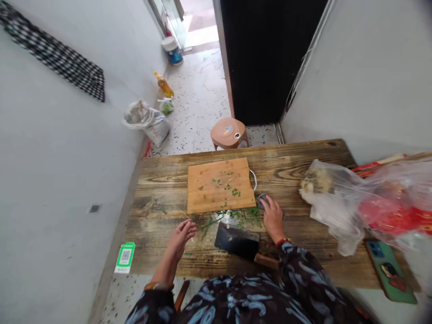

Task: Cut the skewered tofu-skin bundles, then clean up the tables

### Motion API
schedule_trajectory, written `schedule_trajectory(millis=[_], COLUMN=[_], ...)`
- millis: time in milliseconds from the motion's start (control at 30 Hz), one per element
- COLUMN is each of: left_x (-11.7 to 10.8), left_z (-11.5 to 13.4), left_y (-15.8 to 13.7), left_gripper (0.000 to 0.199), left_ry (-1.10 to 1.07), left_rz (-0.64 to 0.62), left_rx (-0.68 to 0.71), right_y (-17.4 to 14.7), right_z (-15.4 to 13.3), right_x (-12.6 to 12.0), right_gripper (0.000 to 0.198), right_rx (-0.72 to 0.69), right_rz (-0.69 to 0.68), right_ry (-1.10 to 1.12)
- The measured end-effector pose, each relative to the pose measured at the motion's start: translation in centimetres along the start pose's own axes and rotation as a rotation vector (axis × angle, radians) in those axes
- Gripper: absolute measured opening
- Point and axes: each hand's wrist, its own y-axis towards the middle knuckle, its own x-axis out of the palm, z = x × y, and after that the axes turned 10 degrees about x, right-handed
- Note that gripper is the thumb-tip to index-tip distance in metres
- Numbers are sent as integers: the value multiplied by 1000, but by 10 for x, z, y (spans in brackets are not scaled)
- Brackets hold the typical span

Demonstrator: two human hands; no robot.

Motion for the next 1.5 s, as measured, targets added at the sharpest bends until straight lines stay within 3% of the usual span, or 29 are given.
schedule_trajectory(millis=[67, 167, 267, 333, 400, 533, 633, 767, 867, 1067, 1367, 1467, 1500], left_x=[-4, -11, -17, -20, -20, -15, -12, -17, -25, -38, -58, -50, -42], left_z=[2, 4, 6, 7, 7, 3, 0, -5, -8, -3, 10, 41, 57], left_y=[27, 67, 101, 117, 128, 144, 151, 158, 161, 152, 117, 79, 61], left_gripper=[57, 47, 37, 35, 35, 36, 34, 33, 33, 29, 40, 46, 50], left_ry=[72, 228, 270, 273, 271, 276, 283, 281, 269, 271, 270, 246, 234], left_rz=[49, 155, 200, 195, 174, 111, 75, 56, 38, -21, -3, 10, -12], left_rx=[86, 204, 232, 240, 245, 252, 253, 250, 249, 264, 327, 471, 622], right_y=[-21, -35, -30, -18, 1, 51, 80, 85, 66, 8, -32, -36, -37], right_z=[-12, -4, 12, 9, -10, -68, -97, -117, -142, -228, -311, -331, -337], right_x=[10, -7, -34, -39, -29, 15, 40, 34, 9, -29, -71, -74, -73], right_gripper=[52, 51, 42, 36, 37, 43, 42, 43, 41, 33, 23, 21, 20], right_rx=[-34, -16, -33, -34, 5, 318, 446, 483, 459, 317, 175, 105, 84], right_rz=[-58, -72, -127, -154, -155, -56, -2, 11, 15, -66, 21, 3, -5], right_ry=[84, 158, 53, 1, 71, 408, 475, 501, 523, 659, 394, 366, 388])
